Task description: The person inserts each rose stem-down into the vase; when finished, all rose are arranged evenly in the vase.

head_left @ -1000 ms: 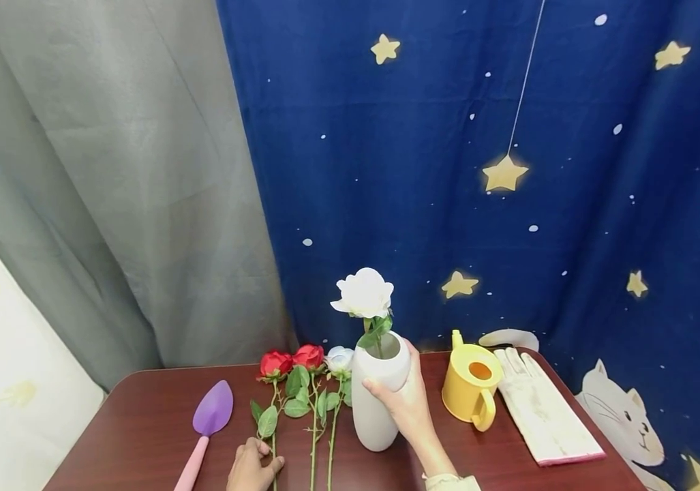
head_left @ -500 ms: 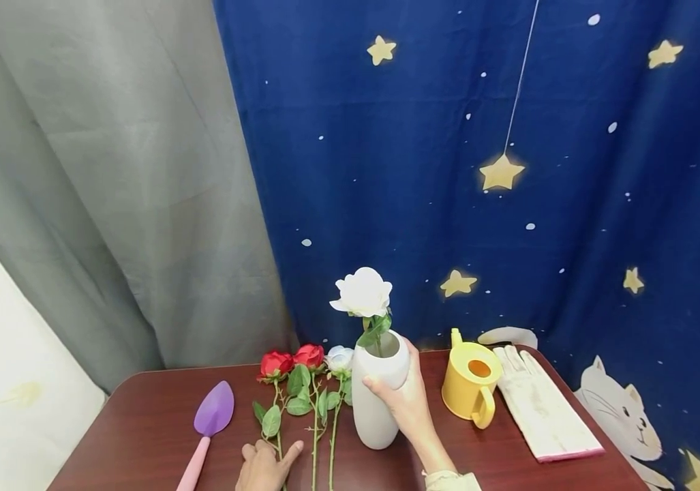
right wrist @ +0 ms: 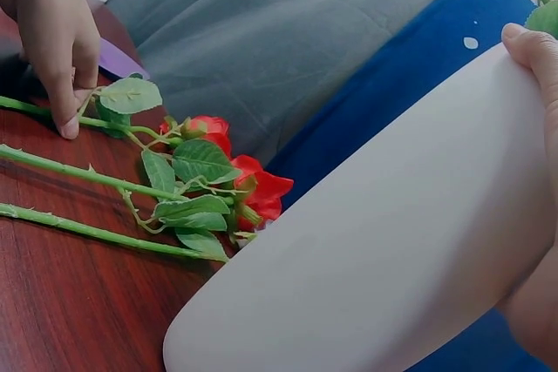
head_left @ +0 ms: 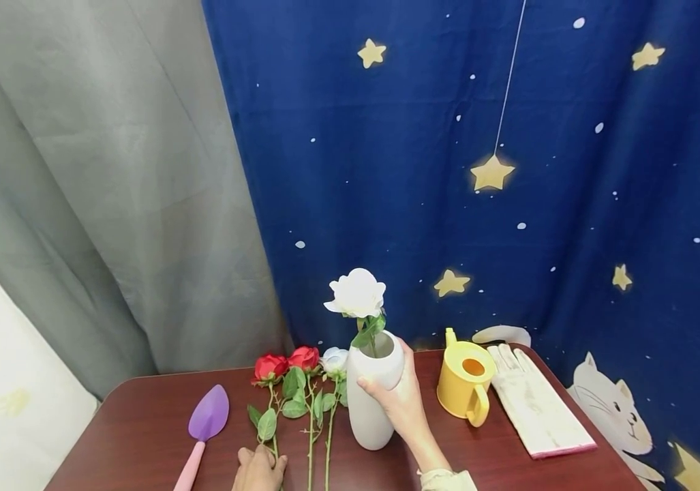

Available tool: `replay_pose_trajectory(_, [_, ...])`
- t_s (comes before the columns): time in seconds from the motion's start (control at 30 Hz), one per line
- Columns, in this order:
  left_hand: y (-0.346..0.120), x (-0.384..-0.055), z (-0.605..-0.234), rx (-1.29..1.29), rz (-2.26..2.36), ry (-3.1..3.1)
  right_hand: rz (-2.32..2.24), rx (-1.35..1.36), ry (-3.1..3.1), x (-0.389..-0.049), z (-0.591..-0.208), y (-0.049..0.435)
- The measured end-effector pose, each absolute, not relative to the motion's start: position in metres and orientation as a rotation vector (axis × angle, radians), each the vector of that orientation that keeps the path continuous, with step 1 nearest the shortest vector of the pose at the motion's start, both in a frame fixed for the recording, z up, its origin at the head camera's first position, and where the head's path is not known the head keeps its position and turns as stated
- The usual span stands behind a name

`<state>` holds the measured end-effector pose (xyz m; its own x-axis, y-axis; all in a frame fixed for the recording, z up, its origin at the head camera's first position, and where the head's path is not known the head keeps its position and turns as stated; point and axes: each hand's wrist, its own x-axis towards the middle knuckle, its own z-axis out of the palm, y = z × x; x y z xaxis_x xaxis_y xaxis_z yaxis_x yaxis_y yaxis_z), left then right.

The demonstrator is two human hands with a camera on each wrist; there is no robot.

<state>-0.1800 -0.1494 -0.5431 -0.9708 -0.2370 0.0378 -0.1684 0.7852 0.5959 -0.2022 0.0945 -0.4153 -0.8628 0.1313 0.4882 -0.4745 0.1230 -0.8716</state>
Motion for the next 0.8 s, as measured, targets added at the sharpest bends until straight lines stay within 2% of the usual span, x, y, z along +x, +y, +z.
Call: replay_pose_trajectory(0.8, [-0.1568,-0.1822,-0.5504,0.372,-1.045,-2.698,1.762,0.337,-1.955,-0.2011,-0.4178,0.0953])
